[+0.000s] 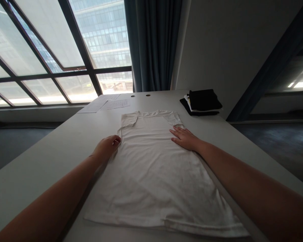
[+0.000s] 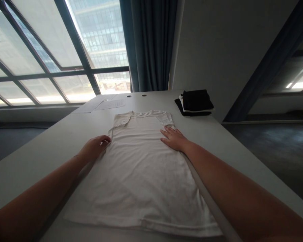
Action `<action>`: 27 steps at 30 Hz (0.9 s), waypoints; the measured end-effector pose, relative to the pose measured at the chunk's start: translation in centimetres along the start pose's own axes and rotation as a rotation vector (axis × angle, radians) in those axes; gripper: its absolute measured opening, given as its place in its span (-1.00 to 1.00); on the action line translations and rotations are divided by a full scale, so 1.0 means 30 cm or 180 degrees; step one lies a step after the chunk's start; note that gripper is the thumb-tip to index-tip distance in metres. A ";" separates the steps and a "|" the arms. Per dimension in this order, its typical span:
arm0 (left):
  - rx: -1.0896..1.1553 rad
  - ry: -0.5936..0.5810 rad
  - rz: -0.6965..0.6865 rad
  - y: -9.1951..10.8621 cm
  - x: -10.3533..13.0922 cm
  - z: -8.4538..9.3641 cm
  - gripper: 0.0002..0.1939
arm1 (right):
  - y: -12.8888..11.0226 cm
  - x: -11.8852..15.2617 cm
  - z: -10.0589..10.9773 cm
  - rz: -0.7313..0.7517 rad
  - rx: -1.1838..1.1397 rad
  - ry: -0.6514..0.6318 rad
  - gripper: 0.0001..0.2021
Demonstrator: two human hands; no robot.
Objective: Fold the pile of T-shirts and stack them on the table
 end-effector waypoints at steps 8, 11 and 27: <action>-0.0055 0.0003 0.0525 -0.069 -0.015 -0.001 -0.69 | 0.001 0.002 -0.001 0.0002 0.0010 -0.0020 -0.28; -0.0081 -0.0029 0.0522 -0.056 -0.014 -0.011 -0.70 | -0.004 0.006 0.007 0.0000 0.0001 -0.0035 -0.28; -0.0877 -0.0184 0.1091 -0.155 0.006 0.082 -0.63 | 0.004 -0.002 -0.005 0.0006 0.0025 0.0017 -0.29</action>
Point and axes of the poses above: each hand's wrist, its own x-axis away from the middle knuckle, its own z-axis out of the back of the hand, y = z × x, the point moved 8 cm from there along -x, towards the middle knuckle, and after that the axes turned 14 degrees about x, right-handed, at the moved point
